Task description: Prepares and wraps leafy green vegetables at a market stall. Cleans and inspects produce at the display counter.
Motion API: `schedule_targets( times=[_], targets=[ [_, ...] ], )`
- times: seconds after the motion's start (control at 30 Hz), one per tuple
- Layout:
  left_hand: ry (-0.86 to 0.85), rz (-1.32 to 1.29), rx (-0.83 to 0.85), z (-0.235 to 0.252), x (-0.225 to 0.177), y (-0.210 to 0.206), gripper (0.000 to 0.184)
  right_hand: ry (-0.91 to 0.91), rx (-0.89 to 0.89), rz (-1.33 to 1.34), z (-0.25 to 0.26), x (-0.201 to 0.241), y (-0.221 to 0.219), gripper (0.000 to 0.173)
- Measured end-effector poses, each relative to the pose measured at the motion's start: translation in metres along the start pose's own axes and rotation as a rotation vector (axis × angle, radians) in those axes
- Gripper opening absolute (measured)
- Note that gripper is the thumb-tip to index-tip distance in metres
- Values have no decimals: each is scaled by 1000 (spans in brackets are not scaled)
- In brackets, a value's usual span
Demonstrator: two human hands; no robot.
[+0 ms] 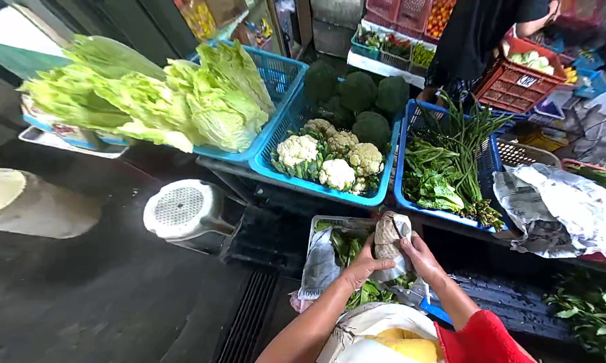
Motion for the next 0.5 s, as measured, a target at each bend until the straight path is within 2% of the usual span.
schedule_targets(
  times=[0.1,0.13,0.2,0.23,0.3,0.4,0.5],
  targets=[
    [1,70,-100,-4,-6,7,97,185,-250,-370,-8,26,11,58],
    [14,109,-123,-6,-8,9,96,271,-318,-504,-14,37,12,50],
    [34,177,-155,-10,-13,11,96,398,-323,-730,-23,57,5,24],
    [41,209,-163,-12,-15,11,96,428,-282,-825,-24,62,-3,18],
    [49,260,-176,-15,-20,10,94,451,-253,-958,-26,65,-18,16],
    [50,354,-210,-17,-25,10,93,452,-335,-1119,-26,66,-30,14],
    [54,420,-207,-22,-31,11,94,382,-291,-1182,-25,68,-37,15]
  ],
)
Point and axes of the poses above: each hand's wrist, its own z-axis towards the middle knuckle, its own y-axis out of the back of the hand, x = y × z, the point moved 6 cm from there along z, towards the middle knuckle, and after that the axes turned 11 degrees about x, right-handed, at the moved point
